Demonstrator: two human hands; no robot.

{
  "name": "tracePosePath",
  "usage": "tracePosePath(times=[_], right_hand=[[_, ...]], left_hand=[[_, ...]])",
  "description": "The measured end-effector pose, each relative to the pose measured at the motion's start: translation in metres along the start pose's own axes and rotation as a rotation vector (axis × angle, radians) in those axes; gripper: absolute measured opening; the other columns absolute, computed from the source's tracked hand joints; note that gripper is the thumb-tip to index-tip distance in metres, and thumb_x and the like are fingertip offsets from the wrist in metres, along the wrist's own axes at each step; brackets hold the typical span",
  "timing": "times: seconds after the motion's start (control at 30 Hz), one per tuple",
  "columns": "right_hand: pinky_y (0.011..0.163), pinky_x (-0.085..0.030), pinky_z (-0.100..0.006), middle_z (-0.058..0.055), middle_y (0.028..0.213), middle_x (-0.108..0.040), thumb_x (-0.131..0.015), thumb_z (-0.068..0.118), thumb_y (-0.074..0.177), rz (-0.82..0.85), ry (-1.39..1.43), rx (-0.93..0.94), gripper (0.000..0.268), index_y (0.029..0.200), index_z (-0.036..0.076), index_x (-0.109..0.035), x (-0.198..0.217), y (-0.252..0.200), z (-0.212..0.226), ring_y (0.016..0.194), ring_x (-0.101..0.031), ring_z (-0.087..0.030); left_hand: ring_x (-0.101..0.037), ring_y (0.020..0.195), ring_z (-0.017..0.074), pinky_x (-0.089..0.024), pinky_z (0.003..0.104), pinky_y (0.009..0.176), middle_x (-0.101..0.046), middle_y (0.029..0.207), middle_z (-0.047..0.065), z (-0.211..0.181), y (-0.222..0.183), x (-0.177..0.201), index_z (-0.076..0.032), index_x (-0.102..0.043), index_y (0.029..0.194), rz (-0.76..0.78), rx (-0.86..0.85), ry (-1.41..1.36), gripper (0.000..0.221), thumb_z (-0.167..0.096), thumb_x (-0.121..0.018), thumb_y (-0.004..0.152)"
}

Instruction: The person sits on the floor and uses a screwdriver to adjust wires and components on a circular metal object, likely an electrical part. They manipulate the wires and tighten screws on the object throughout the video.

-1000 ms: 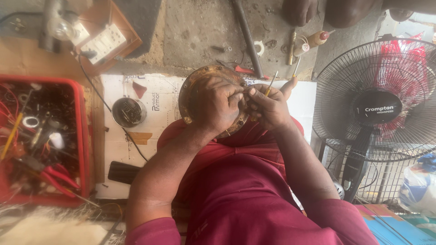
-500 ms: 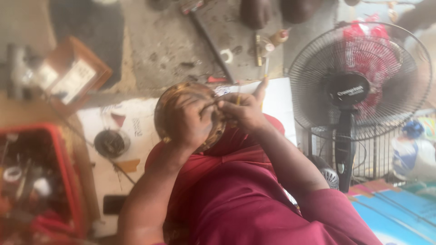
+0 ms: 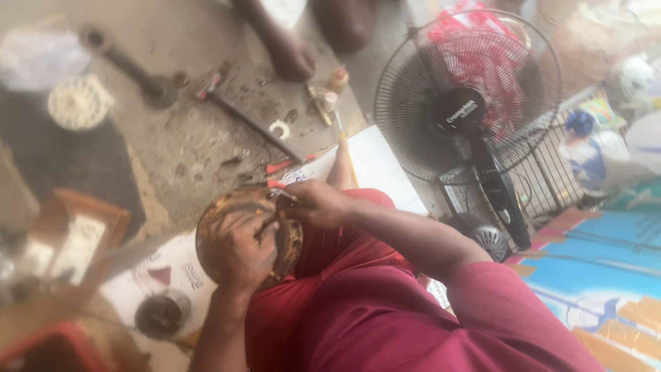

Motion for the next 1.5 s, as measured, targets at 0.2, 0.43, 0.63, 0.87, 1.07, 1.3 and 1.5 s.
tracePosePath(times=[0.2, 0.43, 0.63, 0.87, 1.07, 1.3, 1.5], right_hand=[[0.075, -0.059, -0.033, -0.007, 0.09, -0.076, -0.068, 0.02, 0.1, 0.027, 0.205, -0.16, 0.018, 0.111, 0.007, -0.073, -0.008, -0.008, -0.009, 0.082, -0.07, -0.014], [0.088, -0.056, -0.035, -0.008, 0.101, -0.074, -0.067, 0.019, 0.101, 0.029, 0.133, -0.004, 0.018, 0.112, 0.005, -0.07, -0.007, -0.014, 0.014, 0.099, -0.07, -0.016], [0.084, -0.058, -0.036, -0.009, 0.1, -0.071, -0.07, 0.011, 0.095, 0.131, 0.025, 0.153, 0.011, 0.105, 0.007, -0.07, -0.017, -0.022, 0.036, 0.094, -0.071, -0.021], [0.086, -0.059, -0.037, -0.009, 0.101, -0.072, -0.069, 0.008, 0.097, 0.171, -0.011, 0.144, 0.011, 0.107, 0.008, -0.071, -0.02, -0.038, 0.044, 0.096, -0.072, -0.022], [0.093, -0.058, -0.032, -0.004, 0.109, -0.072, -0.072, 0.01, 0.097, 0.136, 0.2, -0.114, 0.033, 0.128, 0.008, -0.061, -0.014, -0.035, 0.024, 0.102, -0.07, -0.015], [0.083, -0.062, -0.027, -0.007, 0.106, -0.075, -0.069, 0.013, 0.097, 0.041, 0.24, -0.369, 0.04, 0.136, 0.007, -0.065, 0.012, -0.067, -0.001, 0.091, -0.072, -0.013], [0.093, -0.062, -0.025, -0.005, 0.114, -0.076, -0.072, 0.013, 0.099, -0.063, 0.27, -0.304, 0.028, 0.125, 0.004, -0.073, -0.02, -0.078, -0.007, 0.104, -0.072, -0.01]], left_hand=[[-0.069, 0.097, 0.0233, -0.047, 0.041, 0.092, -0.077, 0.093, 0.005, 0.002, 0.001, 0.0, -0.014, -0.082, 0.09, 0.049, -0.007, 0.046, 0.013, -0.019, -0.079, 0.079], [-0.06, 0.12, 0.0358, -0.042, 0.049, 0.102, -0.072, 0.112, 0.01, -0.015, -0.009, 0.024, -0.012, -0.082, 0.087, -0.116, -0.001, 0.177, 0.017, -0.021, -0.083, 0.072], [-0.04, 0.129, 0.0599, -0.042, 0.059, 0.101, -0.046, 0.14, 0.044, -0.025, -0.05, 0.035, -0.012, -0.084, 0.109, -0.166, 0.219, 0.2, 0.031, -0.023, -0.084, 0.08], [-0.07, 0.112, 0.0393, -0.063, 0.041, 0.093, -0.031, 0.161, 0.038, 0.003, -0.083, 0.005, -0.01, -0.079, 0.116, -0.19, 0.301, -0.182, 0.026, -0.009, -0.079, 0.09], [-0.059, 0.136, 0.0422, -0.064, 0.034, 0.102, -0.012, 0.166, 0.034, 0.015, -0.079, 0.006, -0.008, -0.079, 0.101, -0.17, 0.165, -0.198, 0.01, -0.014, -0.082, 0.093], [-0.062, 0.137, 0.0373, -0.064, 0.028, 0.083, -0.019, 0.167, 0.031, 0.033, -0.085, 0.003, 0.002, -0.072, 0.094, -0.031, 0.164, -0.287, 0.019, -0.015, -0.077, 0.102], [-0.076, 0.097, 0.0266, -0.068, 0.03, 0.072, -0.053, 0.135, 0.03, 0.036, -0.096, 0.009, 0.001, -0.064, 0.096, -0.147, 0.211, -0.257, 0.014, -0.01, -0.07, 0.101]])
Point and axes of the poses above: each hand's wrist, its own y-axis towards the middle knuckle, its own x-axis out of the back of the hand, z = x × y, the point moved 10 cm from there along y, towards the middle knuckle
